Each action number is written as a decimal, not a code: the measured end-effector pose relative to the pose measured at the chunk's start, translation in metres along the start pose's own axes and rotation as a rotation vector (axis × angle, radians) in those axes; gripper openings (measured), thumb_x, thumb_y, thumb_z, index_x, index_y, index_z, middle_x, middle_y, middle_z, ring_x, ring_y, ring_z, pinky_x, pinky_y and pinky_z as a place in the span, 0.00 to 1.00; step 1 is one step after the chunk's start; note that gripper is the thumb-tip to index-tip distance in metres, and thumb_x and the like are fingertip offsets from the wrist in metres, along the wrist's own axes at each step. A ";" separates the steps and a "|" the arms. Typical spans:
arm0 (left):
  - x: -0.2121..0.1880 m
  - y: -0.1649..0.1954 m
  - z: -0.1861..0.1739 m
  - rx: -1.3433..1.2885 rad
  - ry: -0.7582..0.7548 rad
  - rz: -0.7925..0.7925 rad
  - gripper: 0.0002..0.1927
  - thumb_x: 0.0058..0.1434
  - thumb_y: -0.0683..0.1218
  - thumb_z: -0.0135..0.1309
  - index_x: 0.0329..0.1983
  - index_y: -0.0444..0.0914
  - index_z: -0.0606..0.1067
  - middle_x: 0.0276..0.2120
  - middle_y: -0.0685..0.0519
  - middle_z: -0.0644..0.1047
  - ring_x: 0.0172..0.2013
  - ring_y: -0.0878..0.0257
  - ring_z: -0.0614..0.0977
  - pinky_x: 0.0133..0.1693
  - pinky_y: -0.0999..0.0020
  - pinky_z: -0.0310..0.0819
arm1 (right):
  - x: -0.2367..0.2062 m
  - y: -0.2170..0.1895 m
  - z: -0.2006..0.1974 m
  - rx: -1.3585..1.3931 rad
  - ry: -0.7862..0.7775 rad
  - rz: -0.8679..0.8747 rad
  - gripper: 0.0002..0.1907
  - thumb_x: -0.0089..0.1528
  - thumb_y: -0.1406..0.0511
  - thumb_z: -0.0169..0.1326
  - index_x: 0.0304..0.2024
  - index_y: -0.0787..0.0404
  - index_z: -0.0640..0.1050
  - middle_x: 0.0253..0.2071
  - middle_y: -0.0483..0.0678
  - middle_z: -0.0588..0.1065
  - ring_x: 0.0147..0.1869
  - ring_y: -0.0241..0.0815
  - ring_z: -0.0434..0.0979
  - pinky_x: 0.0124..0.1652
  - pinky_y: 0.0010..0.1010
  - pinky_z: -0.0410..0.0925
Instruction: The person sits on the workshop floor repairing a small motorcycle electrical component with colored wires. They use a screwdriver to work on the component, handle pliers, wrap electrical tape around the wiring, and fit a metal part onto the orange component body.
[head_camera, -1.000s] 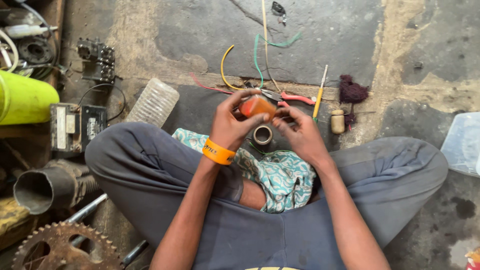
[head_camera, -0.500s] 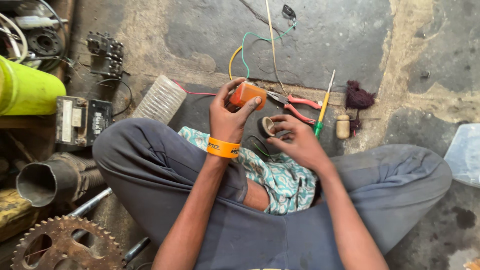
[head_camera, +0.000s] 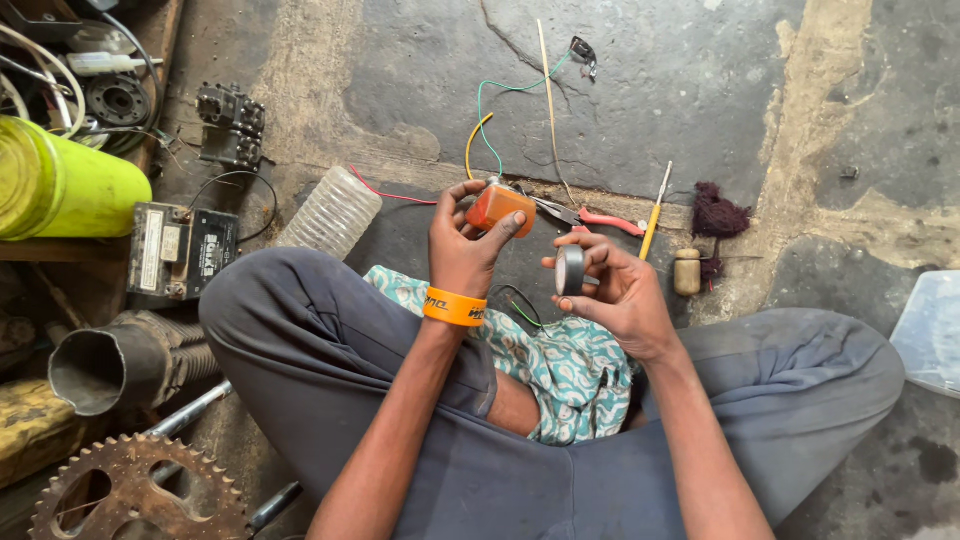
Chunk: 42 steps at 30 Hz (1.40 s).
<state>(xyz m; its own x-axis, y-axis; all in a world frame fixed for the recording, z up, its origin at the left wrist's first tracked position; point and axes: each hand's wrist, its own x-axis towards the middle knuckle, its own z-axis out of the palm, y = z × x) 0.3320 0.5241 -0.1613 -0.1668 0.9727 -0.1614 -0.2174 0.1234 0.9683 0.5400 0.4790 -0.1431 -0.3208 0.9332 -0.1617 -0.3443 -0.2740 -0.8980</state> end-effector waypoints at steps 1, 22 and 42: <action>0.000 0.000 0.001 -0.027 0.003 -0.017 0.31 0.55 0.40 0.69 0.58 0.32 0.67 0.44 0.47 0.79 0.44 0.64 0.83 0.45 0.72 0.80 | 0.000 -0.001 0.001 -0.016 0.000 -0.020 0.17 0.52 0.80 0.62 0.39 0.63 0.71 0.63 0.51 0.67 0.66 0.43 0.76 0.53 0.34 0.77; -0.009 -0.066 0.020 -0.283 0.126 -0.241 0.21 0.61 0.49 0.64 0.48 0.30 0.73 0.38 0.46 0.81 0.32 0.63 0.85 0.31 0.71 0.81 | -0.006 0.010 0.046 -0.399 0.028 -0.208 0.34 0.52 0.78 0.67 0.59 0.64 0.70 0.63 0.49 0.68 0.67 0.39 0.71 0.61 0.32 0.72; -0.017 -0.021 0.021 -0.331 -0.056 -0.368 0.18 0.61 0.50 0.64 0.47 0.34 0.77 0.35 0.43 0.84 0.26 0.67 0.85 0.14 0.76 0.55 | -0.016 0.023 0.027 -0.222 0.019 -0.076 0.18 0.58 0.78 0.63 0.48 0.67 0.72 0.47 0.45 0.71 0.52 0.34 0.78 0.55 0.30 0.77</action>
<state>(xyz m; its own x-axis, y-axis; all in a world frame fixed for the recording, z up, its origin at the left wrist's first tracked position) 0.3594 0.5095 -0.1752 0.0283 0.8863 -0.4622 -0.5473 0.4006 0.7348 0.5134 0.4515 -0.1499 -0.2837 0.9541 -0.0958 -0.1635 -0.1466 -0.9756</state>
